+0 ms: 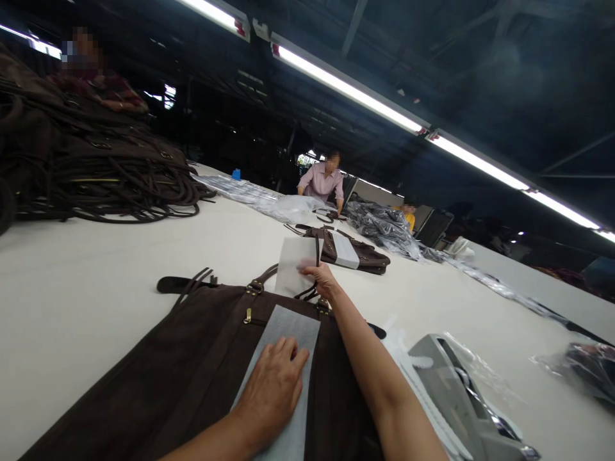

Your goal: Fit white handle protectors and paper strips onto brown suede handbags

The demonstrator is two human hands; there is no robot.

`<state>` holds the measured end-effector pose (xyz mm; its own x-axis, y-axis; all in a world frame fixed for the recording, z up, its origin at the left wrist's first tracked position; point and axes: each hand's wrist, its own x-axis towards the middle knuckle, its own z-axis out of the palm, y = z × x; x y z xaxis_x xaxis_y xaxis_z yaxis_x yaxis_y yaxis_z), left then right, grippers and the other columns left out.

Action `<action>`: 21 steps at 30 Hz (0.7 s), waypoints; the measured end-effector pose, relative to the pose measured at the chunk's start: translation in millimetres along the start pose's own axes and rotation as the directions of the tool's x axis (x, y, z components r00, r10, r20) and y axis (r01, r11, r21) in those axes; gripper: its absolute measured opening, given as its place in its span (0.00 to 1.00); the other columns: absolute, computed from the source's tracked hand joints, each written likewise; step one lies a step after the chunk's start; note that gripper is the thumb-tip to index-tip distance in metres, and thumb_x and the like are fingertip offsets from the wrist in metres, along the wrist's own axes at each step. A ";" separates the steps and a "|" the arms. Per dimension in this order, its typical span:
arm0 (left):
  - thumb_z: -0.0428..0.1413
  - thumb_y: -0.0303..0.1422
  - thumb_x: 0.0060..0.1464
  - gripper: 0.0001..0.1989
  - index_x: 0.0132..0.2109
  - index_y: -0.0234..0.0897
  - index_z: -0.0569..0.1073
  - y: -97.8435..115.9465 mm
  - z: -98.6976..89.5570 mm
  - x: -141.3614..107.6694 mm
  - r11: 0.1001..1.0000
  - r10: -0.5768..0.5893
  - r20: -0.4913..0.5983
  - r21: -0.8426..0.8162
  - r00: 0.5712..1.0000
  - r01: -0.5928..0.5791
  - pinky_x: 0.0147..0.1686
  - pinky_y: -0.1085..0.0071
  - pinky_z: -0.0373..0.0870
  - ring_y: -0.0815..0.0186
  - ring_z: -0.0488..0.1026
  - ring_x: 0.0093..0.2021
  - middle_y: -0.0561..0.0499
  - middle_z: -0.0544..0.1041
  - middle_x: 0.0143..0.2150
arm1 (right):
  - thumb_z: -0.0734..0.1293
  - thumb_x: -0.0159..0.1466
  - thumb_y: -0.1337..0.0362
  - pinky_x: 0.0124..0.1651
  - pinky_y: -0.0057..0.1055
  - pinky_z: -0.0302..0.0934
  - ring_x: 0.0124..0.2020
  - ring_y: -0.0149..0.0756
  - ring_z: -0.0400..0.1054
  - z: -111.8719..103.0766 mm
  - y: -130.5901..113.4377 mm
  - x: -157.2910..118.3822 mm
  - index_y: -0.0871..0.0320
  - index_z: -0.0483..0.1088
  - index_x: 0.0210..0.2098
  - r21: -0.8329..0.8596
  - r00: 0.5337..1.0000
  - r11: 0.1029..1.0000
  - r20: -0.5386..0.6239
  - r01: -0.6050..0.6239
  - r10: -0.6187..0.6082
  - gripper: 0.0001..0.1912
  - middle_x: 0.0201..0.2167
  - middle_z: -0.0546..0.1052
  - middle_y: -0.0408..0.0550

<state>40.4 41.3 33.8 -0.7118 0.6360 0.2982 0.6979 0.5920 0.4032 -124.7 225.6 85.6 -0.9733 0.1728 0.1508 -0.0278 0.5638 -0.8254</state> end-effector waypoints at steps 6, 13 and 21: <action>0.47 0.24 0.56 0.16 0.49 0.39 0.72 -0.9 0.9 0.7 1.000 -0.022 -0.055 -0.006 0.998 0.021 0.52 0.56 0.67 0.56 0.68 0.49 0.45 0.70 0.46 | 0.71 0.53 0.61 0.37 0.29 0.66 0.32 0.37 0.74 -32.0 -36.3 -20.2 0.66 0.79 0.31 -0.162 0.999 0.986 -0.026 0.033 -0.038 0.12 0.27 0.80 0.52; 0.49 0.32 0.59 0.24 0.61 0.30 0.67 -23.8 13.0 10.3 0.996 -0.015 -0.238 0.077 0.971 0.034 0.66 0.50 0.56 0.49 0.60 0.66 0.35 0.64 0.65 | 0.72 0.51 0.65 0.32 0.25 0.61 0.29 0.35 0.72 -45.5 -88.4 -67.1 0.61 0.79 0.25 -0.492 1.000 0.870 -0.018 0.010 -0.022 0.05 0.21 0.76 0.44; 0.46 0.33 0.60 0.25 0.60 0.23 0.67 -30.3 10.6 17.1 0.999 -0.021 -0.218 -0.054 0.976 0.010 0.68 0.51 0.51 0.51 0.58 0.67 0.31 0.65 0.65 | 0.70 0.51 0.68 0.37 0.32 0.63 0.36 0.45 0.74 -21.8 -113.9 -144.2 0.58 0.80 0.29 -0.814 0.997 0.580 0.066 0.026 0.048 0.07 0.31 0.81 0.52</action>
<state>7.9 39.4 17.5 -0.7266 0.4999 0.4714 0.6857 0.5707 0.4518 23.8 154.0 169.8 -0.9865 0.1460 0.0744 0.1440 0.9891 -0.0315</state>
